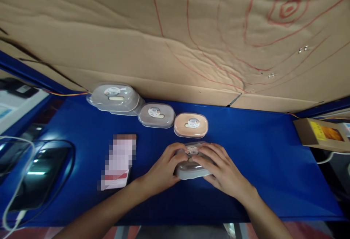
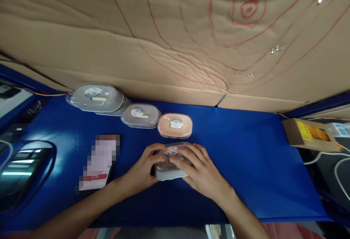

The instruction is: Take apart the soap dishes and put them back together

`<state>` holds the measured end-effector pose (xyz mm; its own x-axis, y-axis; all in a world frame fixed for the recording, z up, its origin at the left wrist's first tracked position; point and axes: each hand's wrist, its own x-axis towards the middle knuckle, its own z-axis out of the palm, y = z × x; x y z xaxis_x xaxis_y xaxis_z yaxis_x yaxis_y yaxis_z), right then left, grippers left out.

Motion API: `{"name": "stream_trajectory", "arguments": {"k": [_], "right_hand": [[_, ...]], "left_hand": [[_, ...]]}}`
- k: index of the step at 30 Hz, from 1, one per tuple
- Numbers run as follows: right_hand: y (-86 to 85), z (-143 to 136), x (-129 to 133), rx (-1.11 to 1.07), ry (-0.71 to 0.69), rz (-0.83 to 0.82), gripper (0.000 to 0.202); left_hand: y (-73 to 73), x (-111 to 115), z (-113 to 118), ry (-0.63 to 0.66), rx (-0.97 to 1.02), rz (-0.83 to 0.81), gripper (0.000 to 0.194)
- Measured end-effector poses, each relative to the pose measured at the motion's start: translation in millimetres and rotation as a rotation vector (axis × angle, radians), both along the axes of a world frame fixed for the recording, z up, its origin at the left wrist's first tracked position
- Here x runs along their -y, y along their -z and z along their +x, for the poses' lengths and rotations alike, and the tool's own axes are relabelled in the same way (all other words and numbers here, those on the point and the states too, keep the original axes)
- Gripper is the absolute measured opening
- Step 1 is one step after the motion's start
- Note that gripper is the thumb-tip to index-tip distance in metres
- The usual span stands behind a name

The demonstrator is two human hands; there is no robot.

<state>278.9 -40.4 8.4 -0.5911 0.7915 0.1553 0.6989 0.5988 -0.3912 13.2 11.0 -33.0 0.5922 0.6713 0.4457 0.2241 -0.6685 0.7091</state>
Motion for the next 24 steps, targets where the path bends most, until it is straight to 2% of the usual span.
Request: {"name": "stream_trajectory", "arguments": {"k": [4, 6, 9, 12, 14, 16, 19, 24], "right_hand": [[1.0, 2, -1, 0.019, 0.042, 0.062, 0.061], [6.8, -2, -3, 0.027, 0.081, 0.126, 0.058], [15.1, -7, -6, 0.018, 0.152, 0.206, 0.056], [19.4, -9, -9, 0.022, 0.228, 0.249, 0.056], [21.4, -7, -11, 0.036, 0.240, 0.248, 0.060], [23.8, -5, -12, 0.045, 0.226, 0.241, 0.064], [27.9, 0, -14, 0.035, 0.201, 0.218, 0.066], [28.8, 8, -16, 0.012, 0.219, 0.166, 0.060]], "left_hand": [[-18.0, -6, -8, 0.154, -0.075, -0.082, 0.086], [-26.4, -12, -13, 0.125, -0.072, -0.113, 0.077], [-33.6, -29, -19, -0.182, -0.172, -0.036, 0.052], [-32.2, -53, -24, -0.478, -0.370, 0.175, 0.050], [-28.1, -66, -28, -0.590, -0.470, 0.248, 0.050], [-24.5, -72, -31, -0.622, -0.547, 0.246, 0.048], [-23.8, -66, -35, -0.602, -0.589, 0.228, 0.039], [-28.8, -32, -34, -0.557, -0.618, 0.220, 0.037]]}}
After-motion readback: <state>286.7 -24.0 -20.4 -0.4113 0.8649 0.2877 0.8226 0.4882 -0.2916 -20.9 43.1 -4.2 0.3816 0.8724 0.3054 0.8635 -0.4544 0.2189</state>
